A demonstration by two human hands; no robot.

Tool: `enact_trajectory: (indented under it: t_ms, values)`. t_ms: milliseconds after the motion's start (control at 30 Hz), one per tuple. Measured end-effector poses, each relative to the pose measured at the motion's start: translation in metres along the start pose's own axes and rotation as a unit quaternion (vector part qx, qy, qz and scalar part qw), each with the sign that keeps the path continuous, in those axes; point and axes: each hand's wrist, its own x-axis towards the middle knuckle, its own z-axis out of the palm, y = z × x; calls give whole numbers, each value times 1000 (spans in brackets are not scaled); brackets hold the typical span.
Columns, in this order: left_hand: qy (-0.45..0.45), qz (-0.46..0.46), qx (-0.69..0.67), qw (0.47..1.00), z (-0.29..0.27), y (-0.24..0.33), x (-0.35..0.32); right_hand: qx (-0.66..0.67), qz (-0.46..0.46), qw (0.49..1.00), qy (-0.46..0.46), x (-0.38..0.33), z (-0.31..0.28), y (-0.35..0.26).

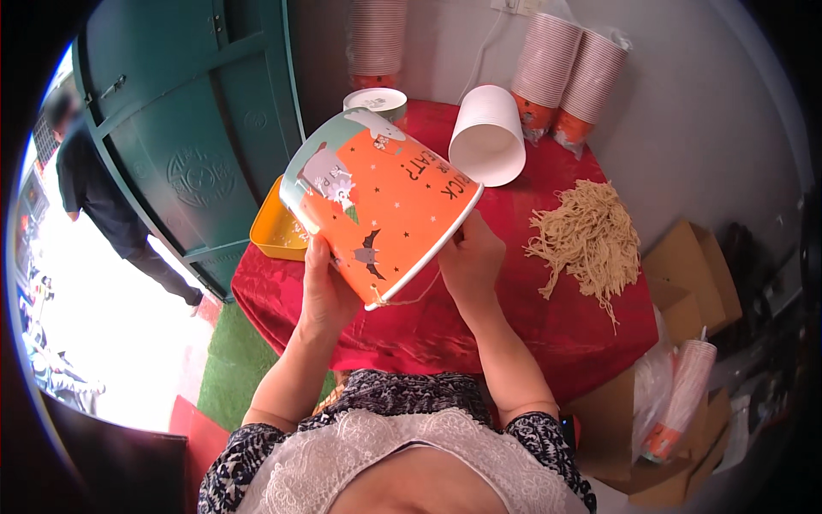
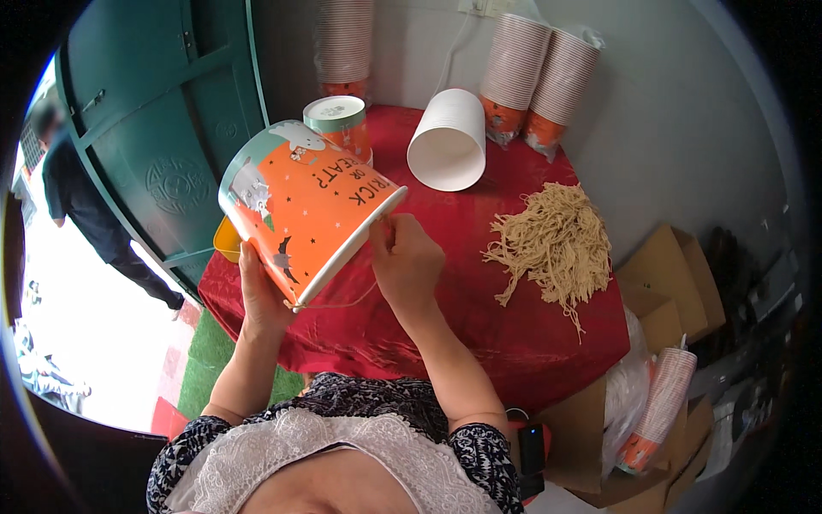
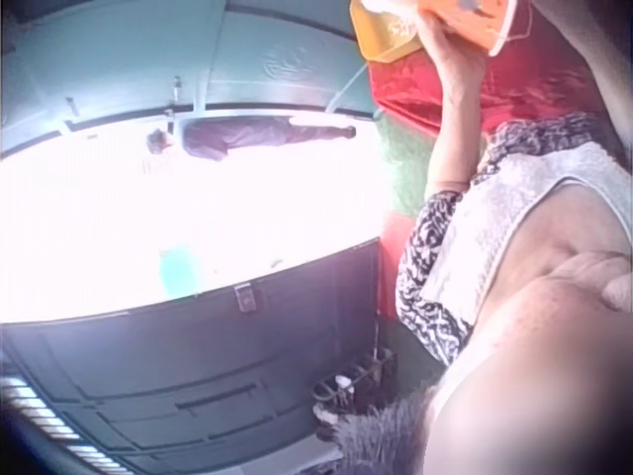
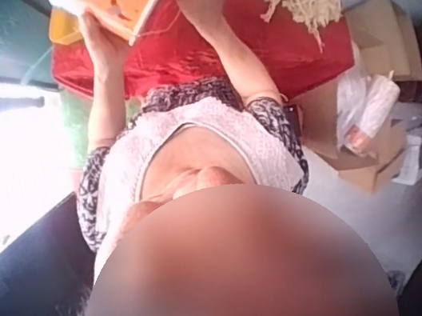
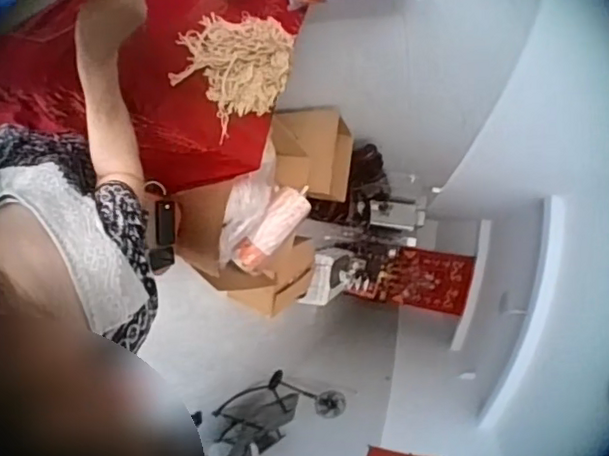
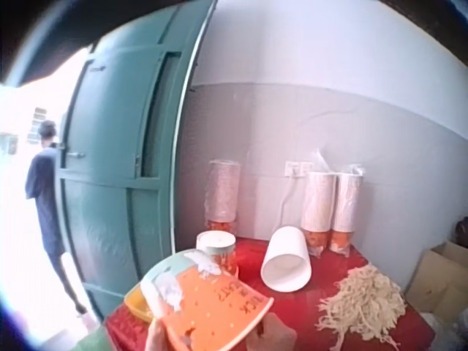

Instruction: Threading string handles into pre-punched holes of paper buckets.

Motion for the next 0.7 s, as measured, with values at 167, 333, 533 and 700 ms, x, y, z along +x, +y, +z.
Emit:
enact_trajectory:
  t_ms: [167, 333, 533, 700]
  values:
    - [-2, 20, 14, 1000, 1, -6, -4, -59, -118, 989, 68, 4, 10, 13]
    - [4, 33, 10, 999, 3, -10, -4, -63, -115, 989, 62, 4, 11, 14]
    - [13, 43, 15, 999, 4, -15, -3, -13, -84, 995, 47, 7, 11, 18]
    - [8, 21, 4, 1000, -1, -19, -3, 26, -52, 997, 58, 7, 10, 22]
